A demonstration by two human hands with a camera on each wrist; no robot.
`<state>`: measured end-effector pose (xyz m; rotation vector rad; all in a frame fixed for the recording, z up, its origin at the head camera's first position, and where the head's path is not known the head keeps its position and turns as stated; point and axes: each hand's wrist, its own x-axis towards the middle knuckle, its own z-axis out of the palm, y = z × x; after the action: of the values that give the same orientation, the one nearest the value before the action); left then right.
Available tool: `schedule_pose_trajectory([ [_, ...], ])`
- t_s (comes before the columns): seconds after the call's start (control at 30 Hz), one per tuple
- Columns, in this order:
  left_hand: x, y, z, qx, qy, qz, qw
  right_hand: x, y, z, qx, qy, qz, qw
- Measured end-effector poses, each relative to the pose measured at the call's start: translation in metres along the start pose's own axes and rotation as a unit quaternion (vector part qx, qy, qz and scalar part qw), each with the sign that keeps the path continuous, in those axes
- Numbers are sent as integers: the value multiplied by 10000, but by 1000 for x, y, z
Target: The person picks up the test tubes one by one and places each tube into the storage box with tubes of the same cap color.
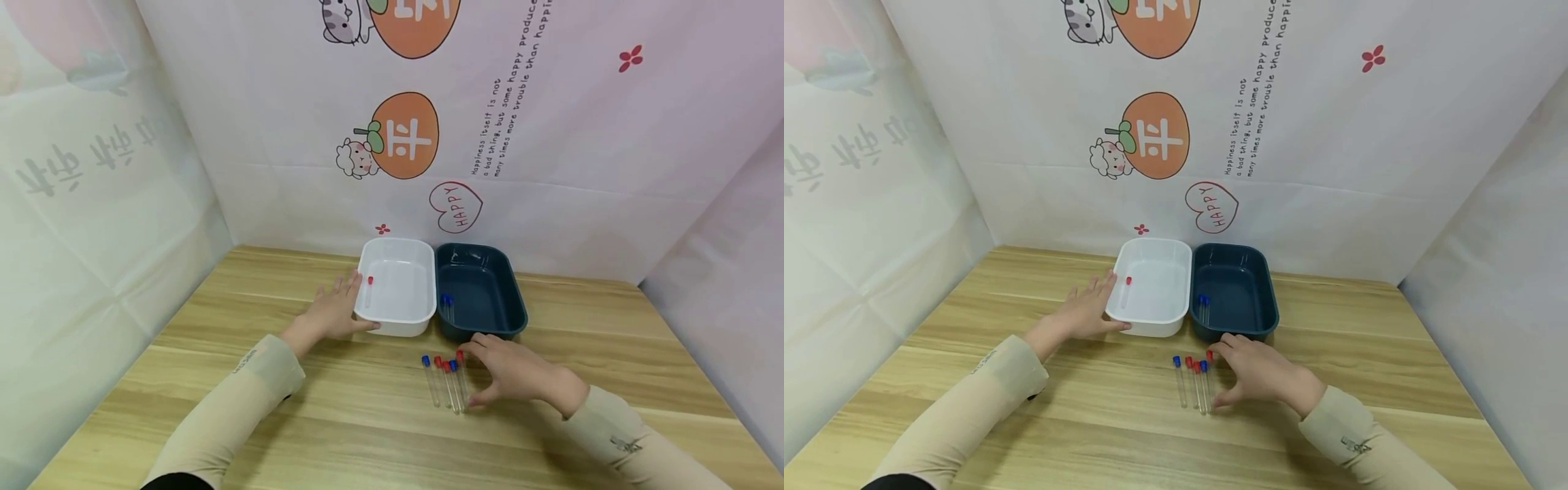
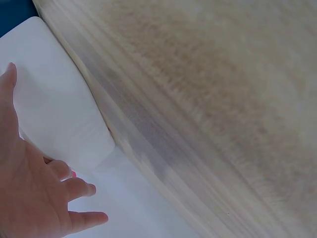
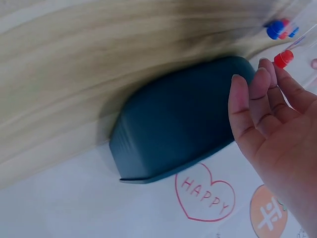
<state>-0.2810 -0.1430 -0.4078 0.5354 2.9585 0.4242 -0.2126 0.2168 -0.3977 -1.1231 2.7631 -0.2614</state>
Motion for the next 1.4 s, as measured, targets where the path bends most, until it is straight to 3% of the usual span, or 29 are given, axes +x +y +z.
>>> schedule_pose_trajectory([
  [0.73,-1,1,0,-60,-14,-7,10000,0,-18,-26,-386,391,-432,9976],
  [1.0,0,3,-1,-15,11,-3,10000,6,-18,-41,-427,785,-356,9954],
  [1.4,-2,4,-1,-11,-3,-16,10000,19,-11,-52,-401,829,-143,9956],
])
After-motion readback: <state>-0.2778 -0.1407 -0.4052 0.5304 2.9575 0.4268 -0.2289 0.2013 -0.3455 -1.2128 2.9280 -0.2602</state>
